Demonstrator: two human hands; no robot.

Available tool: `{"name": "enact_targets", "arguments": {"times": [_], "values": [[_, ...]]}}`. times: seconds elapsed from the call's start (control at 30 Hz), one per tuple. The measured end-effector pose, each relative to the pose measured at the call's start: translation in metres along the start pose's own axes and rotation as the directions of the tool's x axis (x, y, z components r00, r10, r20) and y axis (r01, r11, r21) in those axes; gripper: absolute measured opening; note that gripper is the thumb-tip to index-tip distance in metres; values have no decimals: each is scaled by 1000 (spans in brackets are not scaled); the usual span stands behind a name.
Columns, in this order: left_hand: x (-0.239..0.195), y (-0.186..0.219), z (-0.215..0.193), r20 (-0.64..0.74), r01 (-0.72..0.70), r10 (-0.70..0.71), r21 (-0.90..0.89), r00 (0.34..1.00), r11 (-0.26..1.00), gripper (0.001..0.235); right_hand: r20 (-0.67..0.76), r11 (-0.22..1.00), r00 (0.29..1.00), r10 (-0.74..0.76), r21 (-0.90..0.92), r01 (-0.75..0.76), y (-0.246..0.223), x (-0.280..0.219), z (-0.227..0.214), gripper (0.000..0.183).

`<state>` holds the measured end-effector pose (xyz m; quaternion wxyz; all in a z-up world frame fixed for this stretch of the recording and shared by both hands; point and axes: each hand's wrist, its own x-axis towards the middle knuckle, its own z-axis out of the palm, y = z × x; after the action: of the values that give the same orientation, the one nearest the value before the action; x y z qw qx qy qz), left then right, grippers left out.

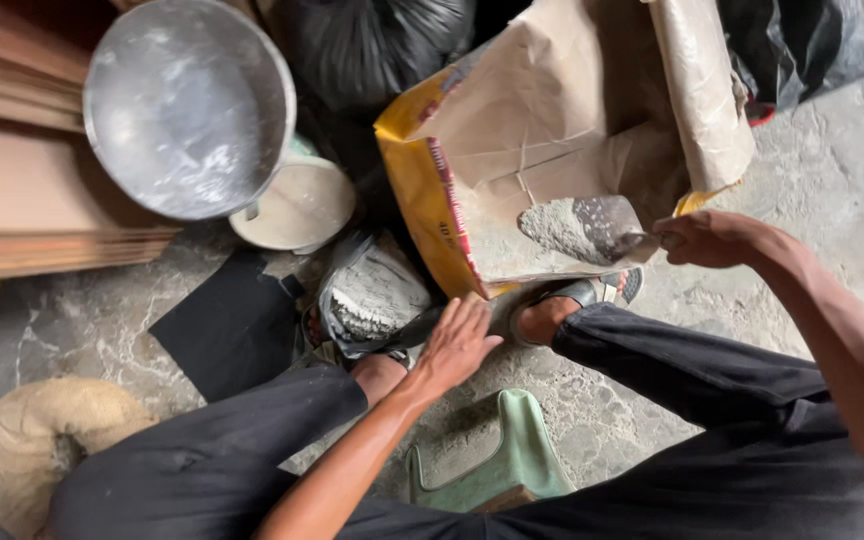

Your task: The person scoops dry cement powder from a large bag into a smaller bag using a trowel, while holding the opening of the larger bag open with their other hand.

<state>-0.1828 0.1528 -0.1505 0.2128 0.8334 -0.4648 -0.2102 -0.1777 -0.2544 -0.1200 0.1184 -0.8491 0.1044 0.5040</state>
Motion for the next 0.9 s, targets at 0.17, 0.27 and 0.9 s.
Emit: {"name": "enact_targets", "arguments": {"times": [0.17, 0.27, 0.9], "values": [[-46, -32, -52, 115, 191, -211, 165, 971, 968, 52, -18, 990, 989, -144, 13, 144, -62, -46, -15, 60], [-81, -53, -59, -60, 312, -306, 180, 950, 933, 49, -30, 975, 977, -209, 74, 211, -89, -27, 12, 36], [-107, -105, -21, -464, 616, -441, 349, 768, 706, 59, -695, 906, 646, -317, -424, -11, -326, -58, 138, 34]]}}
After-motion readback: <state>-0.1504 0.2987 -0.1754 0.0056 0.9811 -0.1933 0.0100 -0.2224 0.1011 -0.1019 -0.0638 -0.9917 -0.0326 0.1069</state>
